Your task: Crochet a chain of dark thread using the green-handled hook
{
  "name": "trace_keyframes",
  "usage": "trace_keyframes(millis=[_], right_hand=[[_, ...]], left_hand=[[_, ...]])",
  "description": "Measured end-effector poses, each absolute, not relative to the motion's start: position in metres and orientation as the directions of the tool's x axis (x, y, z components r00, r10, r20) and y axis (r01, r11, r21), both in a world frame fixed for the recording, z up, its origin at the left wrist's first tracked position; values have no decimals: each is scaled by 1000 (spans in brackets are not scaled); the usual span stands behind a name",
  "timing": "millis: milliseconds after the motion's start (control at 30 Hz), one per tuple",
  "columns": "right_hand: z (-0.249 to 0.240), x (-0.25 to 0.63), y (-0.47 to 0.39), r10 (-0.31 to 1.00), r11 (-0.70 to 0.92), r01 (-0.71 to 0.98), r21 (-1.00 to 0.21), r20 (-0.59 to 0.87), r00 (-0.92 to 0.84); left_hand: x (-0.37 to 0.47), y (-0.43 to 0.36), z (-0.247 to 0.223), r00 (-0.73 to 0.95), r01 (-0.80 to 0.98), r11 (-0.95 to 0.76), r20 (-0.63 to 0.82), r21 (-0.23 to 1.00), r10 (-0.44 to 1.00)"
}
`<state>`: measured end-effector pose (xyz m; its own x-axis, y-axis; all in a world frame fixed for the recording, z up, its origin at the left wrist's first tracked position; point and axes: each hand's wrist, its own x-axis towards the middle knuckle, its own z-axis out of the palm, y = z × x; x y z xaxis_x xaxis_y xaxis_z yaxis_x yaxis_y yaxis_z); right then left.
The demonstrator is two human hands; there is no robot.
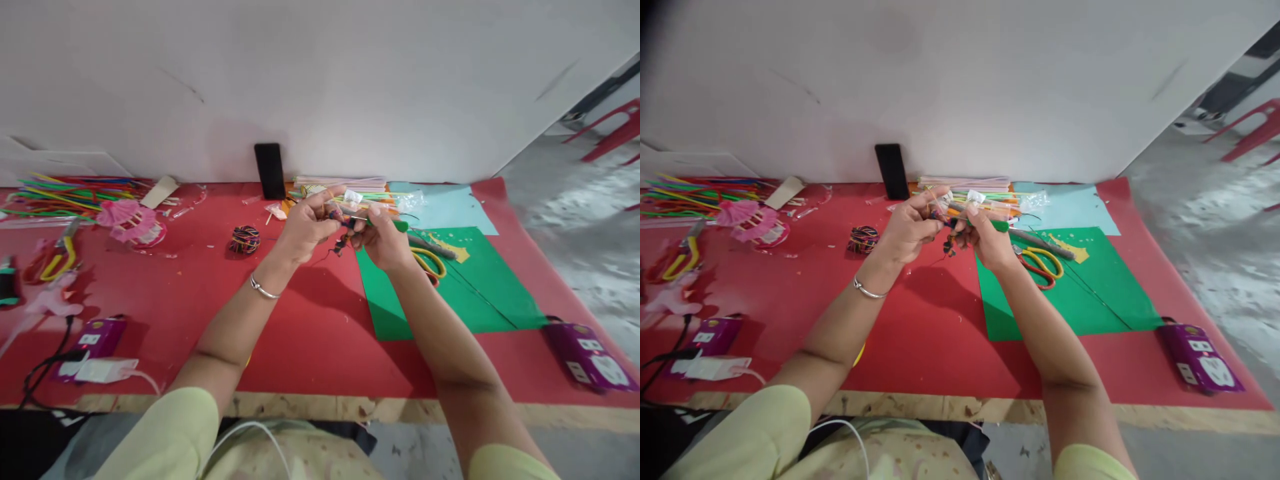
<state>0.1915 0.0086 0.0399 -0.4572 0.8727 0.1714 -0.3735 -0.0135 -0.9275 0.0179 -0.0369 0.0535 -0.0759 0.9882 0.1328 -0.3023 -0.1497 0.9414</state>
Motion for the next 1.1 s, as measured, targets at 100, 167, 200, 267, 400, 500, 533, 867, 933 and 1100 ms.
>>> trace_keyframes(millis=[100,167,200,267,400,500,533,867,933,1100], right_hand=[[40,190,8,876,-11,-354,-935,161,-455],[40,190,7,879,-16,-342,-940,150,-452],[40,190,7,883,-15,-340,-940,147,-445],[40,190,6,893,-6,-344,-939,150,-425],[39,192,5,899,7,-344,-939,157,-410],[39,193,3,894,30,-349,-937,181,-410],[40,193,3,892,44,-350,-936,194,-408],[39,192,0,905,65,-356,-932,206,-373],[38,189,0,906,37,-352,-935,179,-383],[30,181,-1,930,-2,-399,-917,145,-337]], left_hand=[[17,-37,51,-81,-324,-156,137,933,987],[15,-38,50,-77,-326,-154,136,933,988],[14,-38,50,-73,-323,-149,133,934,988],[14,-39,50,-68,-323,-139,123,936,990],[14,-41,50,-48,-326,-113,103,938,994],[14,-41,49,-56,-319,-104,91,942,994],[14,-41,48,-66,-314,-103,86,944,994],[7,-40,46,-121,-277,-140,110,950,986],[7,-41,47,-130,-284,-145,112,948,985],[10,-42,49,-173,-288,-202,156,936,972]])
